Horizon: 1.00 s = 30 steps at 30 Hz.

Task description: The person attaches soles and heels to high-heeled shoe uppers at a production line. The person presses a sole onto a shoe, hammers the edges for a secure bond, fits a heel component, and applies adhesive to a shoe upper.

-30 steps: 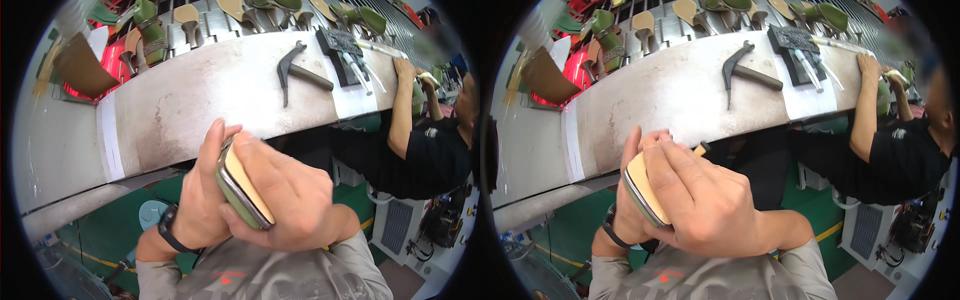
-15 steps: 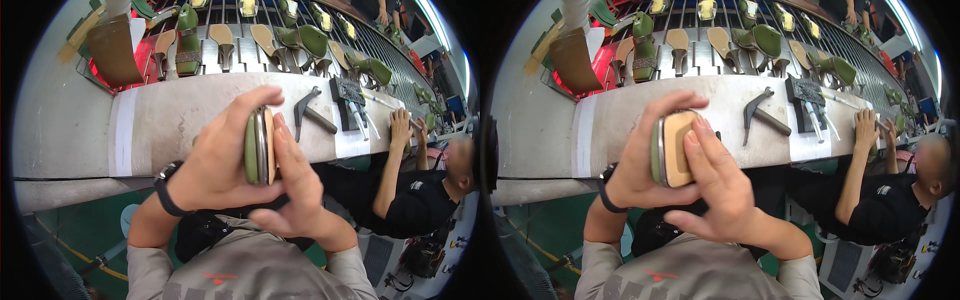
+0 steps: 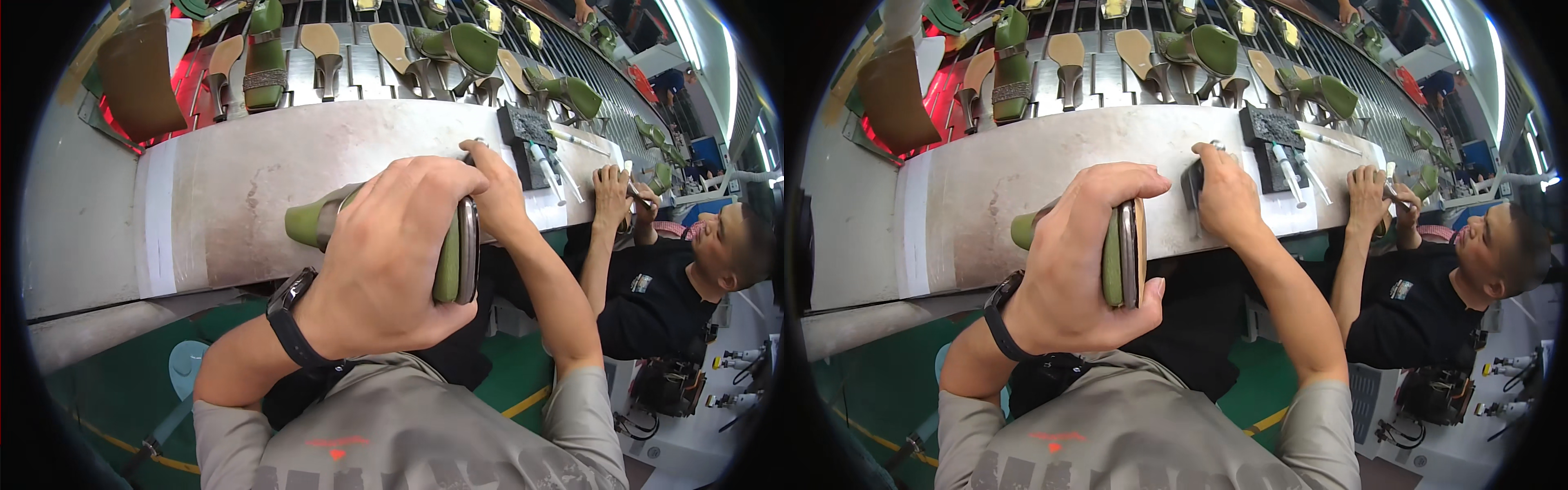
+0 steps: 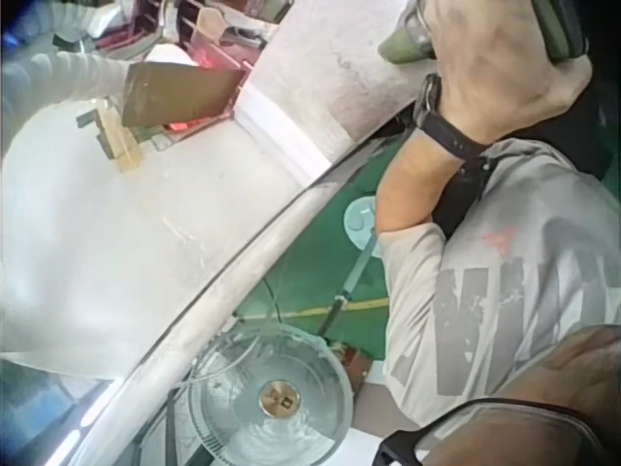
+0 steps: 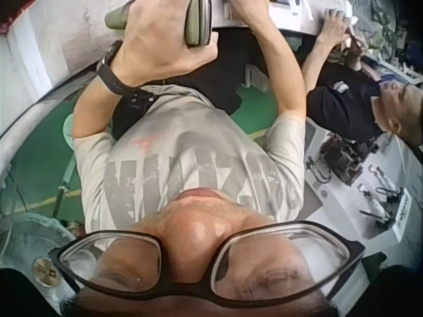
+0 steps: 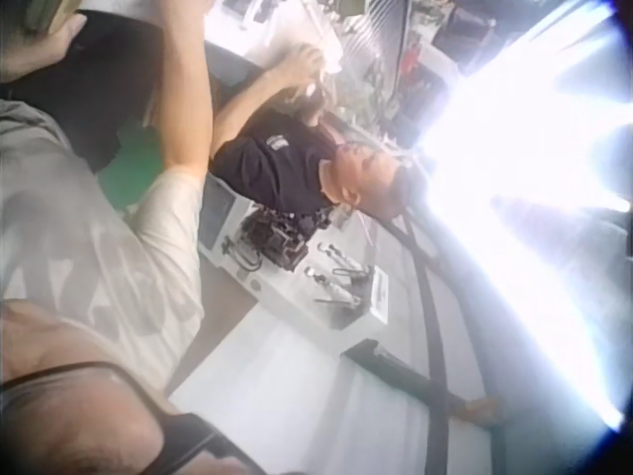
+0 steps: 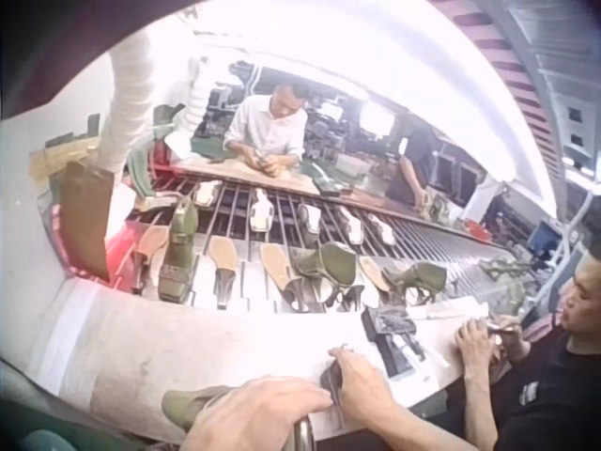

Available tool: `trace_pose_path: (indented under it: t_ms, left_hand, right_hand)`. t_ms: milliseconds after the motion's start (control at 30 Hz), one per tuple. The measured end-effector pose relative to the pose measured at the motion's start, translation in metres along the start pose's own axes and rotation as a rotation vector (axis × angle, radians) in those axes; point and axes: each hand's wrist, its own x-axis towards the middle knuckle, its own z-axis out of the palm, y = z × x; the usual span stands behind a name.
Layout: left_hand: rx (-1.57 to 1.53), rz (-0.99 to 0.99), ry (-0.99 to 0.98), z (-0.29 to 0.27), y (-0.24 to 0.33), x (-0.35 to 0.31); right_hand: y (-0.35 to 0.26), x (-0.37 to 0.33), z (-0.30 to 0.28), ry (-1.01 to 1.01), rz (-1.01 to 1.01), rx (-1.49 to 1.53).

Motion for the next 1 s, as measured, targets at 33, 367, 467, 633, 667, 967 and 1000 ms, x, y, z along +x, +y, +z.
trace_pose_path:
  t_ms: [33, 367, 467, 633, 667, 967, 1000]
  left_hand:
    - [0.001, -0.001, -0.006, 0.000, 0.000, 0.000]
    - [0.039, -0.010, -0.047, 0.004, 0.005, 0.005]
    - [0.052, 0.019, -0.020, 0.008, 0.003, 0.003]
    - [0.040, 0.033, -0.001, 0.010, 0.002, 0.001]
    - [0.038, 0.045, -0.011, 0.010, 0.002, 0.000]
    - [0.077, 0.028, -0.054, 0.012, 0.008, -0.015]
    - [0.080, 0.023, -0.058, 0.013, 0.007, -0.016]
  right_hand:
    - [0.001, -0.008, -0.007, -0.017, 0.023, 0.206]
    - [-0.087, -0.096, -0.134, 0.276, -0.265, 1.158]
    - [-0.095, -0.096, -0.143, 0.209, -0.196, 1.053]
    - [-0.093, -0.083, -0.142, 0.059, -0.267, 1.225]
    - [-0.092, -0.082, -0.143, 0.046, -0.238, 1.228]
    - [-0.089, -0.068, -0.153, -0.028, -0.152, 1.117]
    - [-0.089, -0.066, -0.153, -0.015, -0.162, 1.055]
